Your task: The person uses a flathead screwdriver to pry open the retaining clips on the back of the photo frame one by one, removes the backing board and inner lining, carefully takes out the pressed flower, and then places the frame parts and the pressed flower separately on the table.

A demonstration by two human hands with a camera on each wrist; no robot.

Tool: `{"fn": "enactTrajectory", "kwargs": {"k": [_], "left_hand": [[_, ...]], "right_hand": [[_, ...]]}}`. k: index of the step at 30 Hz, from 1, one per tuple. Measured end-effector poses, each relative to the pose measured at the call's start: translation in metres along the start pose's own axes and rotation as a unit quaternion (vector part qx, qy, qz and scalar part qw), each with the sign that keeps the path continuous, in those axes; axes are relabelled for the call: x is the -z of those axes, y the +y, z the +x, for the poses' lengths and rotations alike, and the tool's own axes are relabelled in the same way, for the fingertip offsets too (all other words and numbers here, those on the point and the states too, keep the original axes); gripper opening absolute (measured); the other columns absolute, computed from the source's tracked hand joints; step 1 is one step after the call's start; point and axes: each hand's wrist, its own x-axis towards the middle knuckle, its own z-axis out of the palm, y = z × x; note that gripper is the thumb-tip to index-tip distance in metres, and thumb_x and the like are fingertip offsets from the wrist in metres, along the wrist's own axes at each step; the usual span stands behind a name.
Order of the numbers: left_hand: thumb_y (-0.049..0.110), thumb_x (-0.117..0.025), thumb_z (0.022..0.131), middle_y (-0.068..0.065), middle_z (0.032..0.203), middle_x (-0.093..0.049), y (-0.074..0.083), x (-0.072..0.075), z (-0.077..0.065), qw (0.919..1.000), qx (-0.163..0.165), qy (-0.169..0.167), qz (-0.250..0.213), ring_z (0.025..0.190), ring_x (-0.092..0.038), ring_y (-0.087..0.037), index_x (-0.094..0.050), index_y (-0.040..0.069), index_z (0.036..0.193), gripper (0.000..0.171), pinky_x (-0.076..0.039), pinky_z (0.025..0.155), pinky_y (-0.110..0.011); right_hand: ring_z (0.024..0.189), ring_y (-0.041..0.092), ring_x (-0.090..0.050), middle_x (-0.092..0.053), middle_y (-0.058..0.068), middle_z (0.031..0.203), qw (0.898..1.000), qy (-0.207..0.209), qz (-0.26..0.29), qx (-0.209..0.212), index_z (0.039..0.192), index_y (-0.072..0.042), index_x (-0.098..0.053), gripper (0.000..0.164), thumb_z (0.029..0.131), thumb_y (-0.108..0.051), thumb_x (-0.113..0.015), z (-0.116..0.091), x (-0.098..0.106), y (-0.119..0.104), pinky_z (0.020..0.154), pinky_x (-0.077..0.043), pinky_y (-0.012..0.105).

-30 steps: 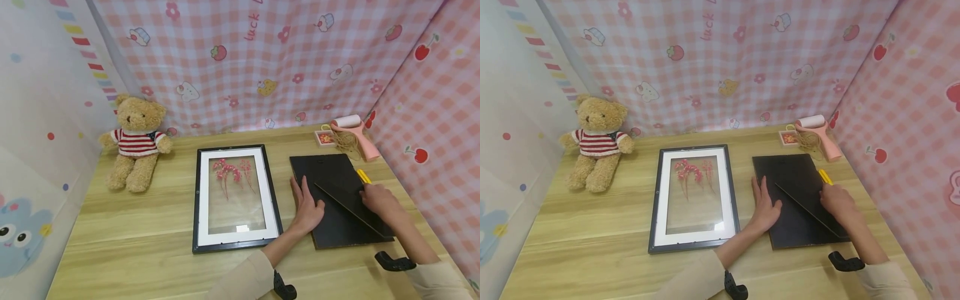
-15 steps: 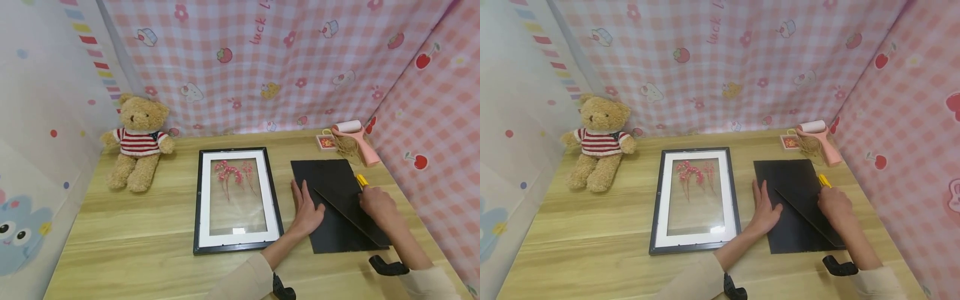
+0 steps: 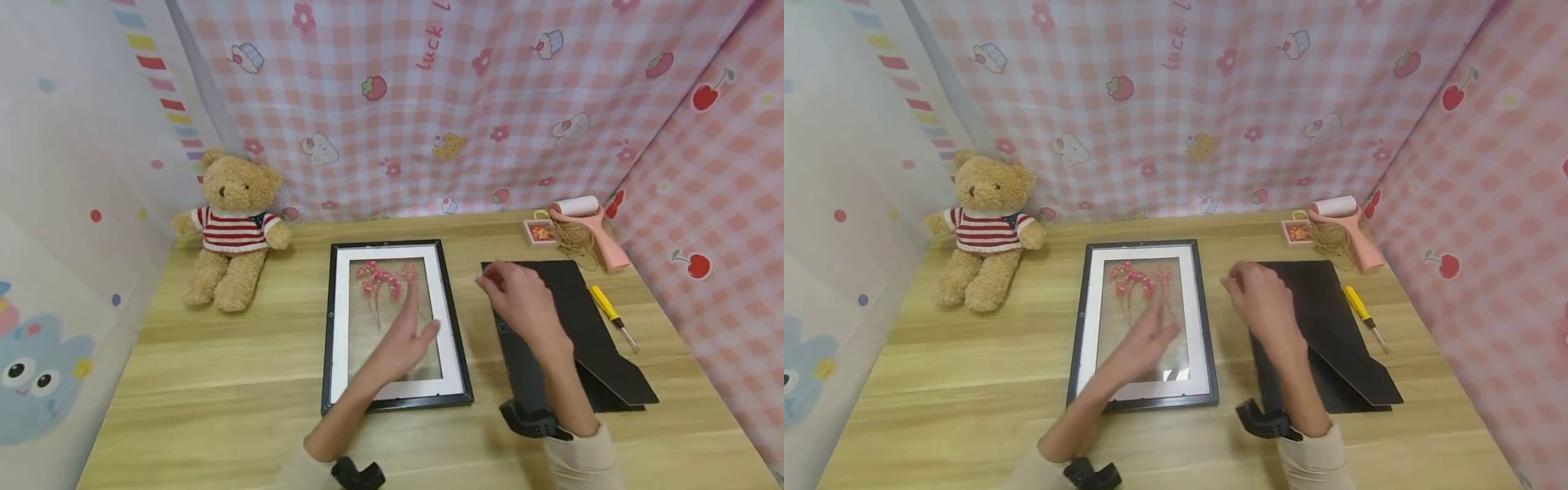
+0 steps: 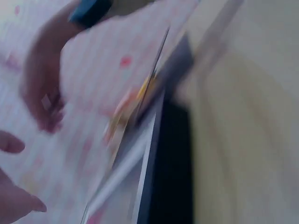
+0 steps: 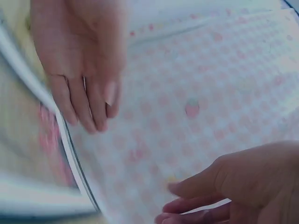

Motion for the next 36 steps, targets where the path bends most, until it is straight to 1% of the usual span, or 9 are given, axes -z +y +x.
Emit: {"fn": "enactTrajectory", "kwargs": {"k": [3,6,10,13,19,23,27,30,36], "left_hand": [[0.027,-0.058,0.114,-0.018,0.182,0.02,-0.032,0.05,-0.014,0.9977,-0.035,0.023,0.052,0.169,0.01,-0.041,0.012,0.007,0.175,0.094,0.001,0.136,-0.056],[0.034,-0.064,0.112,-0.017,0.181,0.026,-0.048,0.089,-0.021,0.9961,-0.026,0.008,0.083,0.169,0.015,-0.04,0.011,0.007,0.175,0.102,0.0,0.136,-0.06],[0.029,-0.071,0.108,-0.021,0.178,0.032,-0.056,0.124,-0.026,0.9932,0.026,-0.053,0.1,0.167,0.023,-0.043,0.016,0.002,0.173,0.112,0.003,0.134,-0.067],[0.029,-0.074,0.107,-0.025,0.176,0.035,-0.073,0.14,-0.028,0.9889,0.034,-0.09,0.113,0.164,0.025,-0.048,0.017,0.0,0.172,0.116,0.006,0.132,-0.07],[0.037,-0.082,0.098,-0.02,0.177,0.036,-0.105,0.162,-0.03,0.9902,0.032,-0.124,0.055,0.163,0.026,-0.051,0.011,0.015,0.177,0.124,0.01,0.13,-0.072],[0.033,-0.084,0.095,-0.013,0.179,0.034,-0.11,0.169,-0.031,0.989,0.065,-0.12,0.056,0.164,0.026,-0.049,0.012,0.023,0.177,0.127,0.012,0.13,-0.07],[0.033,-0.088,0.092,-0.009,0.18,0.031,-0.112,0.173,-0.031,0.986,0.092,-0.114,0.08,0.165,0.022,-0.049,0.012,0.027,0.177,0.131,0.007,0.133,-0.068],[0.04,-0.09,0.088,-0.008,0.181,0.029,-0.119,0.174,-0.031,0.987,0.084,-0.112,0.078,0.165,0.021,-0.051,0.008,0.029,0.177,0.133,0.006,0.132,-0.071],[0.048,-0.092,0.085,-0.006,0.182,0.027,-0.13,0.177,-0.029,0.9898,0.065,-0.11,0.064,0.164,0.023,-0.054,0.001,0.034,0.178,0.132,0.007,0.129,-0.076]], "right_hand": [[0.091,0.033,-0.074,-0.078,0.017,0.102,0.999,-0.039,0.019,-0.005,0.111,0.002,-0.076,0.023,0.107,-0.02,-0.074,0.009,-0.024,-0.018,0.073,-0.06,0.051],[0.093,0.033,-0.074,-0.079,0.018,0.104,0.997,-0.067,0.024,-0.026,0.112,0.002,-0.076,0.022,0.105,-0.019,-0.076,0.017,-0.044,-0.025,0.077,-0.061,0.051],[0.092,0.032,-0.072,-0.078,0.019,0.105,0.994,-0.096,0.019,-0.054,0.113,0.004,-0.074,0.022,0.104,-0.016,-0.077,0.029,-0.064,-0.026,0.079,-0.06,0.05],[0.087,0.028,-0.068,-0.076,0.018,0.103,0.99,-0.127,0.021,-0.061,0.111,0.004,-0.074,0.019,0.104,-0.014,-0.076,0.035,-0.08,-0.026,0.075,-0.058,0.043],[0.076,0.021,-0.061,-0.074,0.013,0.091,0.984,-0.164,0.015,-0.073,0.1,0.002,-0.075,0.015,0.101,-0.012,-0.078,0.044,-0.108,-0.033,0.066,-0.05,0.032],[0.075,0.022,-0.063,-0.073,0.012,0.087,0.983,-0.16,0.0,-0.085,0.097,0.002,-0.074,0.015,0.1,-0.012,-0.079,0.05,-0.119,-0.037,0.065,-0.053,0.034],[0.068,0.022,-0.061,-0.069,0.008,0.079,0.988,-0.139,-0.026,-0.069,0.082,-0.006,-0.072,0.022,0.098,-0.018,-0.081,0.063,-0.156,-0.004,0.059,-0.05,0.037],[0.064,0.021,-0.057,-0.067,0.005,0.073,0.99,-0.12,-0.05,-0.055,0.07,-0.013,-0.067,0.029,0.094,-0.022,-0.081,0.07,-0.183,0.024,0.055,-0.045,0.038],[0.065,0.022,-0.057,-0.068,0.007,0.075,0.989,-0.117,-0.052,-0.072,0.07,-0.011,-0.07,0.026,0.094,-0.016,-0.077,0.067,-0.171,0.008,0.056,-0.046,0.042]]}}
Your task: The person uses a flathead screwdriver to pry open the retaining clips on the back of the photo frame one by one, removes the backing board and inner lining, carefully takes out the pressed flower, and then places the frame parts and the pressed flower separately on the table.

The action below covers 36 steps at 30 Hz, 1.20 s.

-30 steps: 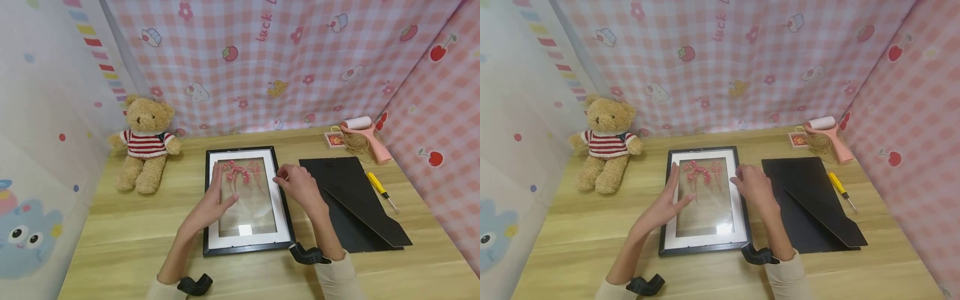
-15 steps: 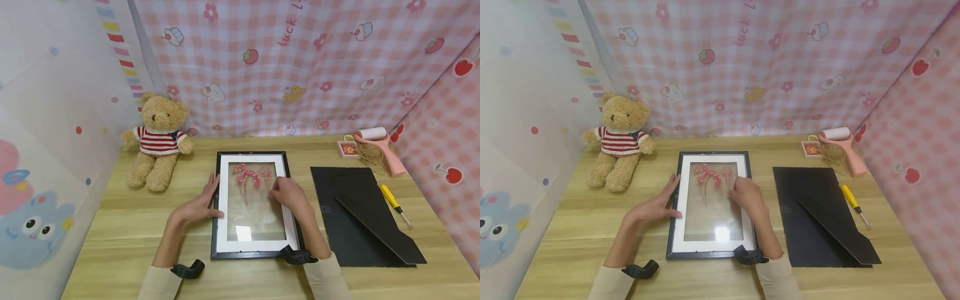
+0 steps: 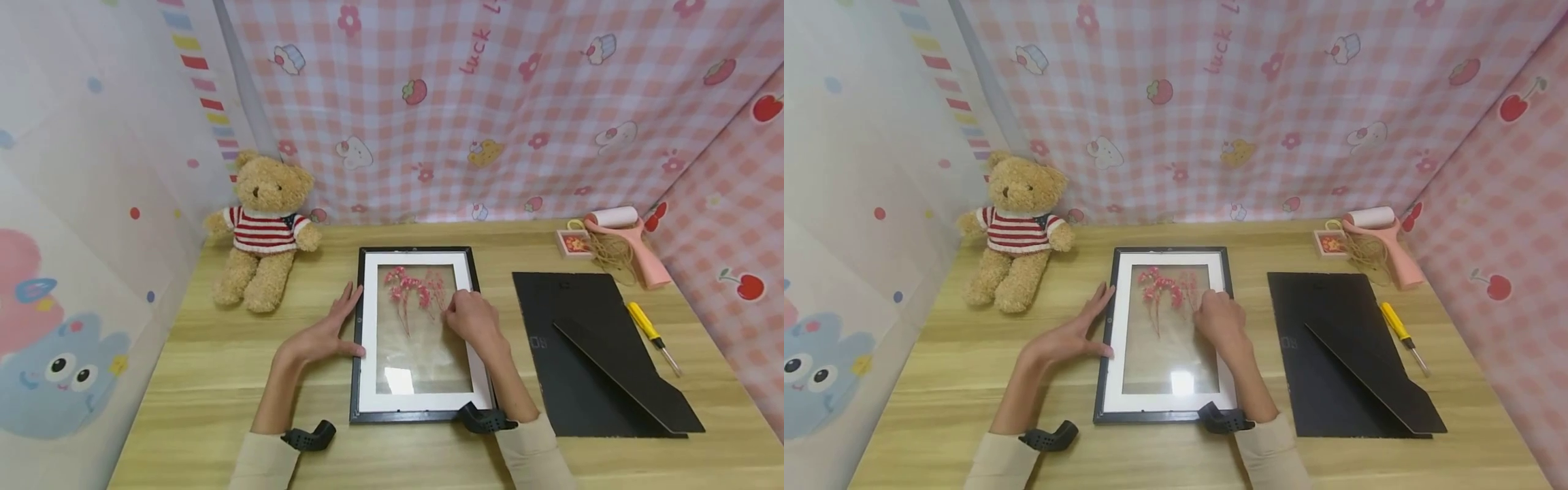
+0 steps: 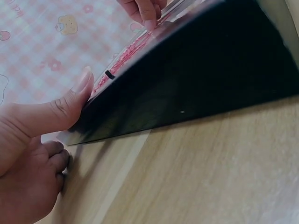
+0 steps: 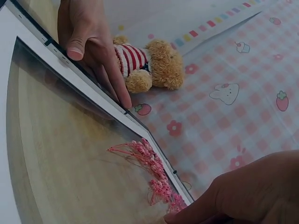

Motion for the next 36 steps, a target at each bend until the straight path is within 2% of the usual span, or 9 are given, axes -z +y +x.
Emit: {"fn": "enactTrajectory", "kwargs": {"k": [4,11,16,21,23,26,30,33,36], "left_hand": [[0.055,-0.094,0.08,0.004,0.182,0.026,-0.014,0.0,0.006,0.9999,0.011,0.006,0.0,0.166,0.022,-0.045,-0.001,0.043,0.176,0.134,0.006,0.132,-0.071],[0.059,-0.093,0.08,0.005,0.182,0.024,-0.025,0.0,0.013,1.0,0.001,0.002,0.003,0.166,0.021,-0.047,-0.001,0.048,0.175,0.133,0.005,0.131,-0.073],[0.06,-0.094,0.079,0.009,0.182,0.025,-0.029,0.001,0.013,0.9999,0.012,0.002,-0.002,0.166,0.022,-0.042,-0.001,0.051,0.174,0.133,0.005,0.133,-0.071],[0.059,-0.094,0.079,0.01,0.181,0.025,-0.034,0.002,0.014,0.9999,0.011,0.005,0.002,0.166,0.022,-0.043,-0.001,0.052,0.174,0.133,0.005,0.132,-0.072],[0.059,-0.094,0.079,0.012,0.181,0.025,-0.035,0.003,0.015,0.9999,0.011,0.007,0.004,0.166,0.022,-0.043,-0.001,0.054,0.173,0.132,0.005,0.132,-0.072],[0.058,-0.094,0.079,0.012,0.181,0.025,-0.035,0.004,0.016,0.9999,0.011,0.009,0.006,0.166,0.022,-0.043,-0.001,0.054,0.173,0.132,0.005,0.132,-0.072],[0.056,-0.094,0.08,0.011,0.182,0.024,-0.034,0.005,0.015,0.9999,0.01,0.01,0.006,0.166,0.022,-0.043,-0.001,0.054,0.173,0.131,0.005,0.132,-0.073],[0.057,-0.094,0.08,0.01,0.182,0.023,-0.031,0.003,0.013,0.9999,0.01,0.009,0.005,0.167,0.021,-0.044,-0.002,0.053,0.174,0.132,0.005,0.132,-0.072],[0.06,-0.093,0.079,0.007,0.183,0.023,-0.028,0.001,0.011,0.9999,0.008,0.006,0.002,0.166,0.021,-0.045,-0.002,0.049,0.175,0.133,0.005,0.132,-0.072]], "right_hand": [[0.065,0.021,-0.058,-0.068,0.006,0.075,1.0,-0.005,0.005,-0.011,0.07,-0.011,-0.07,0.026,0.095,-0.015,-0.077,-0.011,0.015,-0.014,0.057,-0.048,0.041],[0.066,0.022,-0.059,-0.068,0.005,0.074,1.0,0.002,0.007,-0.018,0.071,-0.013,-0.074,0.026,0.096,-0.02,-0.079,0.006,-0.009,0.008,0.054,-0.046,0.04],[0.066,0.021,-0.06,-0.069,0.003,0.074,1.0,0.006,0.0,-0.021,0.067,-0.016,-0.072,0.029,0.095,-0.019,-0.079,0.011,-0.017,0.013,0.053,-0.045,0.039],[0.068,0.021,-0.06,-0.07,0.006,0.076,1.0,-0.004,0.021,-0.022,0.071,-0.012,-0.073,0.023,0.094,-0.015,-0.074,0.002,0.0,-0.001,0.056,-0.048,0.04],[0.066,0.02,-0.058,-0.067,0.005,0.075,0.999,-0.004,0.053,-0.01,0.073,-0.011,-0.072,0.022,0.093,-0.016,-0.074,-0.002,0.007,-0.003,0.056,-0.047,0.038],[0.068,0.019,-0.055,-0.067,0.007,0.076,0.991,-0.018,0.133,0.011,0.077,-0.006,-0.073,0.019,0.095,-0.013,-0.075,-0.012,0.026,-0.008,0.058,-0.043,0.033],[0.079,0.019,-0.055,-0.073,0.012,0.09,0.969,-0.059,0.24,0.003,0.091,0.003,-0.076,0.013,0.099,-0.007,-0.073,-0.024,0.051,-0.014,0.068,-0.044,0.03],[0.084,0.019,-0.055,-0.074,0.015,0.1,0.957,-0.074,0.281,-0.001,0.101,0.007,-0.076,0.015,0.103,-0.005,-0.068,-0.027,0.058,-0.007,0.074,-0.046,0.031],[0.086,0.019,-0.054,-0.072,0.013,0.101,0.951,-0.081,0.3,-0.001,0.107,0.009,-0.075,0.018,0.105,-0.005,-0.065,-0.027,0.066,0.005,0.075,-0.047,0.033]]}}
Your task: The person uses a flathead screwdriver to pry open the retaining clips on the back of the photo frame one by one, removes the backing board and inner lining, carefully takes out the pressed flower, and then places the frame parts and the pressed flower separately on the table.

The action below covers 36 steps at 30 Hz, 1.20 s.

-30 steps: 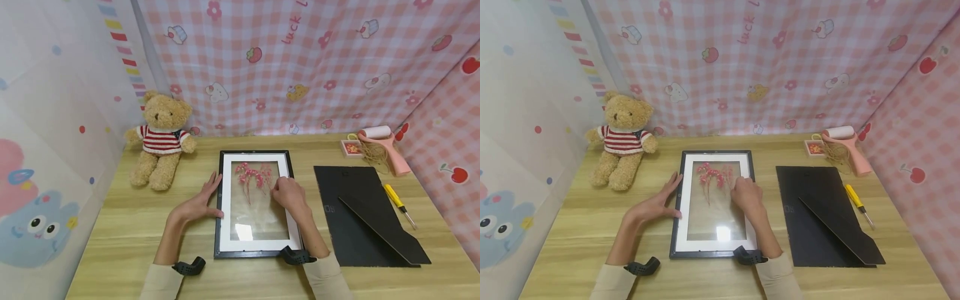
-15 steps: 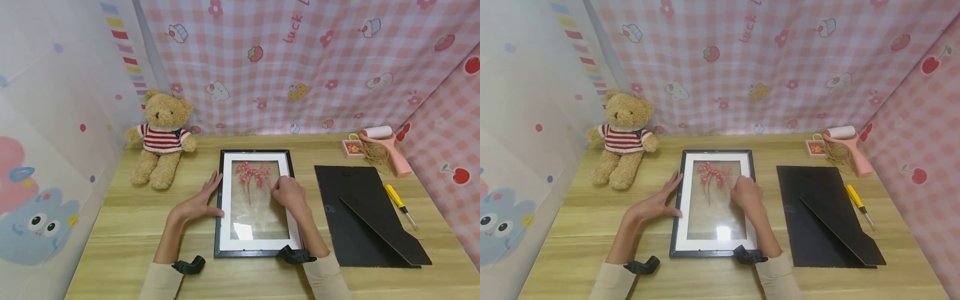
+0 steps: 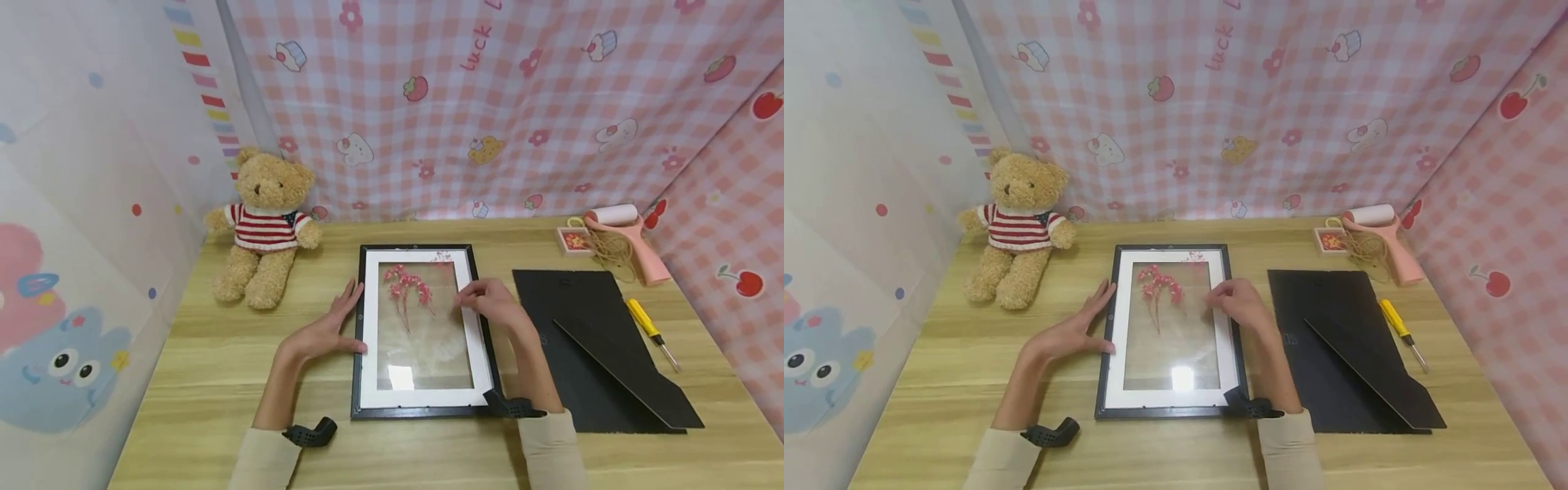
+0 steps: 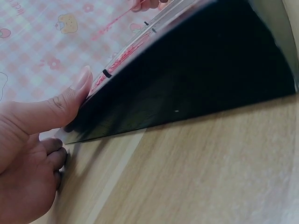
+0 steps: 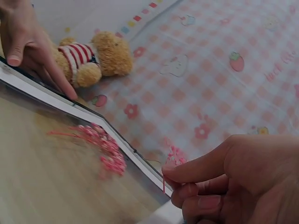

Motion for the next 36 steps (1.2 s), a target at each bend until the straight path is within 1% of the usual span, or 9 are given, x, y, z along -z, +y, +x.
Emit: {"fn": "enactTrajectory", "kwargs": {"k": [5,11,13,18,20,23,27,31,36], "left_hand": [[0.061,-0.093,0.079,0.006,0.183,0.023,0.001,-0.003,0.0,1.0,-0.001,-0.001,-0.005,0.166,0.021,-0.046,-0.002,0.049,0.175,0.133,0.005,0.131,-0.073],[0.06,-0.092,0.081,0.011,0.182,0.023,-0.003,-0.001,0.002,1.0,-0.002,0.003,0.009,0.167,0.02,-0.043,-0.001,0.054,0.173,0.13,0.004,0.132,-0.072],[0.06,-0.092,0.081,0.011,0.182,0.023,-0.002,0.0,0.001,0.9999,-0.002,0.003,0.012,0.167,0.02,-0.044,-0.001,0.053,0.174,0.13,0.003,0.132,-0.072],[0.061,-0.09,0.082,0.004,0.183,0.023,0.007,0.001,-0.004,0.9999,-0.003,0.003,0.014,0.166,0.019,-0.048,-0.002,0.044,0.176,0.13,0.002,0.131,-0.074],[0.059,-0.09,0.084,0.0,0.183,0.023,0.016,0.001,-0.009,0.9999,-0.003,0.0,0.016,0.165,0.019,-0.05,-0.002,0.038,0.178,0.13,0.003,0.131,-0.075],[0.058,-0.09,0.084,-0.001,0.183,0.023,0.026,0.0,-0.014,0.9999,0.004,-0.004,0.01,0.165,0.02,-0.05,-0.001,0.034,0.178,0.131,0.003,0.132,-0.073],[0.063,-0.09,0.081,0.002,0.183,0.023,0.019,-0.001,-0.012,1.0,0.006,-0.003,0.003,0.166,0.021,-0.047,-0.002,0.038,0.178,0.133,0.004,0.132,-0.072],[0.065,-0.09,0.08,0.003,0.183,0.023,0.012,-0.001,-0.009,1.0,0.007,-0.002,-0.001,0.166,0.021,-0.046,-0.003,0.041,0.177,0.133,0.004,0.132,-0.072],[0.063,-0.091,0.08,0.004,0.183,0.024,0.01,-0.002,-0.01,0.9999,0.007,-0.003,-0.007,0.166,0.022,-0.046,-0.002,0.04,0.177,0.134,0.005,0.132,-0.072]], "right_hand": [[0.085,0.019,-0.05,-0.064,0.004,0.095,1.0,0.016,0.012,-0.016,0.115,0.009,-0.076,0.025,0.108,-0.014,-0.067,0.001,0.028,0.008,0.074,-0.044,0.034],[0.101,0.016,-0.063,-0.073,0.008,0.116,0.999,0.03,0.002,-0.038,0.127,0.01,-0.071,0.031,0.111,-0.016,-0.063,0.011,0.074,0.02,0.088,-0.055,0.028],[0.098,0.013,-0.065,-0.075,0.005,0.111,0.998,0.038,-0.004,-0.045,0.127,0.012,-0.07,0.033,0.111,-0.015,-0.064,0.018,0.088,0.026,0.085,-0.056,0.026],[0.074,0.004,-0.061,-0.071,-0.009,0.082,0.997,0.054,-0.026,-0.046,0.126,0.019,-0.07,0.035,0.108,-0.011,-0.066,0.041,0.122,0.047,0.069,-0.054,0.024],[0.066,0.003,-0.056,-0.066,-0.01,0.073,0.997,0.054,-0.042,-0.042,0.12,0.021,-0.071,0.033,0.108,-0.009,-0.065,0.051,0.136,0.057,0.062,-0.05,0.024],[0.058,0.004,-0.052,-0.061,-0.01,0.064,0.995,0.052,-0.068,-0.043,0.097,0.016,-0.074,0.026,0.106,-0.007,-0.067,0.063,0.155,0.063,0.055,-0.046,0.024],[0.05,0.008,-0.043,-0.051,-0.007,0.054,0.993,0.046,-0.098,-0.054,0.066,-0.005,-0.066,0.036,0.101,-0.007,-0.073,0.074,0.17,0.065,0.05,-0.038,0.026],[0.049,0.01,-0.042,-0.048,-0.006,0.051,0.987,0.048,-0.14,-0.055,0.057,-0.013,-0.058,0.045,0.098,-0.009,-0.076,0.085,0.175,0.069,0.051,-0.037,0.028],[0.048,0.01,-0.049,-0.057,-0.005,0.05,0.977,0.064,-0.195,-0.049,0.057,-0.009,-0.064,0.037,0.092,-0.009,-0.078,0.094,0.174,0.069,0.05,-0.041,0.028]]}}
